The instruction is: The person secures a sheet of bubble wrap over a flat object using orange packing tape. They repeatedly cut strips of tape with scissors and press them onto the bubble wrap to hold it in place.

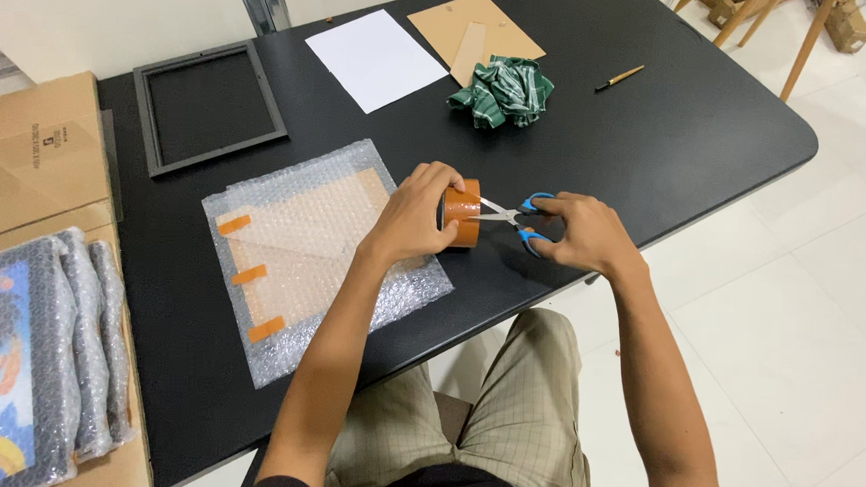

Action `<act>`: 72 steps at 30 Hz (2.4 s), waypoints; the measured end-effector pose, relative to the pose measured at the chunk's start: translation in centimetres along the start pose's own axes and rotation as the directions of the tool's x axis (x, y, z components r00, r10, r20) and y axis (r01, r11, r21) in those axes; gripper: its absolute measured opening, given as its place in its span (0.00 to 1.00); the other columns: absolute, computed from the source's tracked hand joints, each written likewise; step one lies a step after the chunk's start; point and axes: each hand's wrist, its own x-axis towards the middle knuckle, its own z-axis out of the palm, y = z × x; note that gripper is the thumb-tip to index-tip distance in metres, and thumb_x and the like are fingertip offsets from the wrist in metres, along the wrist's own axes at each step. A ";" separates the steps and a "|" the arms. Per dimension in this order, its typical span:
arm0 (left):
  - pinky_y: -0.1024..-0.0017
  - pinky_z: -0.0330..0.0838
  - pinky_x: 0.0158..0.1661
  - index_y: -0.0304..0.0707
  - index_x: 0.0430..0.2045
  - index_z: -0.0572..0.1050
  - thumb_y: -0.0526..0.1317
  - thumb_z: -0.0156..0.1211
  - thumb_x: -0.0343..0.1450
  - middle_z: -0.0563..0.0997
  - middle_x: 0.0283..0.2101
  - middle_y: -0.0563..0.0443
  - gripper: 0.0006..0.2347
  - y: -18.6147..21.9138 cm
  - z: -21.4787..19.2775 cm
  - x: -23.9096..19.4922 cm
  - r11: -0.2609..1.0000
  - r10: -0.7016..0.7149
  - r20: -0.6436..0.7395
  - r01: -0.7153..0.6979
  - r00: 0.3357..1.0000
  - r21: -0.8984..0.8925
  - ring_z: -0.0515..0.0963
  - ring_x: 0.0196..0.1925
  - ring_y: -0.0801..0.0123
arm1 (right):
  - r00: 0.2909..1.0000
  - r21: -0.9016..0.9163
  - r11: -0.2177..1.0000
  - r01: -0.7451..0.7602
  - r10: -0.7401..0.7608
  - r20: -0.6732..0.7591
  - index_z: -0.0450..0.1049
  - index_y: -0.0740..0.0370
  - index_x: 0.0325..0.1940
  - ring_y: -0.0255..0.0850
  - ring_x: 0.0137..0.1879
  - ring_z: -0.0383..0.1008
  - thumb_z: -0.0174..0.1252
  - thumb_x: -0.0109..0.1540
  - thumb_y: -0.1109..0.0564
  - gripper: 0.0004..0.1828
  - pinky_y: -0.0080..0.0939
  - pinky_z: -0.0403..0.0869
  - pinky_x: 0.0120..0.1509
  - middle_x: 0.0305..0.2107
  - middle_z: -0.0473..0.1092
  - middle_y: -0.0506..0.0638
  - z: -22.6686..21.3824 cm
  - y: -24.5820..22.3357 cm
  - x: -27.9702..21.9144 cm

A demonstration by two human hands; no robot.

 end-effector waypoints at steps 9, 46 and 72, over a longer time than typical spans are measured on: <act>0.53 0.68 0.58 0.43 0.45 0.70 0.37 0.69 0.57 0.74 0.49 0.46 0.22 -0.8 0.7 -0.4 0.997 0.024 -0.016 -0.025 1.000 -0.073 0.72 0.59 0.48 | 0.991 -0.023 0.997 0.072 -0.069 0.114 0.83 0.50 0.59 0.52 0.41 0.79 0.67 0.53 0.47 0.29 0.57 0.79 0.50 0.36 0.82 0.50 -0.8 0.0 3.3; 0.54 0.68 0.61 0.41 0.53 0.68 0.39 0.71 0.55 0.76 0.49 0.46 0.30 -1.1 0.6 -0.5 0.995 0.000 -0.009 -0.001 1.000 -0.100 0.73 0.60 0.50 | 0.993 -0.139 0.986 0.093 -0.082 0.088 0.86 0.48 0.52 0.49 0.42 0.82 0.71 0.56 0.55 0.19 0.49 0.79 0.48 0.35 0.83 0.53 -1.7 0.7 3.5; 0.51 0.69 0.63 0.37 0.66 0.56 0.39 0.74 0.64 0.68 0.64 0.38 0.37 -5.2 2.5 -5.1 0.854 -0.198 -0.355 -0.017 0.914 -0.521 0.68 0.67 0.49 | 0.897 0.067 0.971 0.230 -0.184 -0.402 0.83 0.50 0.46 0.47 0.45 0.78 0.67 0.64 0.47 0.10 0.48 0.77 0.49 0.35 0.78 0.46 12.8 -3.1 3.0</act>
